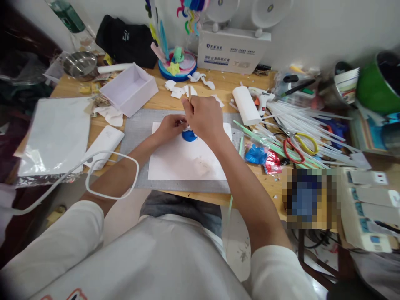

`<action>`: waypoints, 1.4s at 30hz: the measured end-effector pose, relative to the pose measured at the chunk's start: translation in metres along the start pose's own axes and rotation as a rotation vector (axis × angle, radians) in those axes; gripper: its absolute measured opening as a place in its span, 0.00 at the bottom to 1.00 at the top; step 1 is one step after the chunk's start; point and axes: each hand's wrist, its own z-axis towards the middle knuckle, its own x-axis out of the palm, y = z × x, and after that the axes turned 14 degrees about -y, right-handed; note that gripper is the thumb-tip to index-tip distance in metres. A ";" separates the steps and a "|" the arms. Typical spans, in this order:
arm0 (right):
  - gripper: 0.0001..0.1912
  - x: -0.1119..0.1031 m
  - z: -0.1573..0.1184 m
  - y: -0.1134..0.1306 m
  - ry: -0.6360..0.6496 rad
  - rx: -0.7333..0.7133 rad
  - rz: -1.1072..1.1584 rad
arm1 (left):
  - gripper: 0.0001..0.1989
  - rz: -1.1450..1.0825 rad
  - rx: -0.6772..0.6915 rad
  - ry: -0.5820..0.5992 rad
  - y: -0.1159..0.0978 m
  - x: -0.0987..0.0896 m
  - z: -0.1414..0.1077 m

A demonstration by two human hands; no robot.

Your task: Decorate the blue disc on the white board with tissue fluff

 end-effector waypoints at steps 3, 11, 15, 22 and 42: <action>0.28 -0.010 -0.001 -0.002 -0.149 0.059 0.081 | 0.10 0.025 0.006 0.008 0.003 0.001 -0.001; 0.33 -0.047 -0.024 -0.042 -0.777 0.384 0.269 | 0.10 0.069 0.040 -0.013 0.001 0.001 0.004; 0.37 -0.040 -0.035 -0.063 -0.867 0.575 0.349 | 0.08 0.210 0.156 -0.073 -0.012 0.009 0.039; 0.37 -0.031 -0.044 -0.071 -0.844 0.557 0.314 | 0.10 0.391 0.333 0.030 -0.031 0.054 0.104; 0.39 -0.033 -0.048 -0.065 -0.747 0.543 0.344 | 0.08 0.383 0.348 0.099 -0.015 0.089 0.123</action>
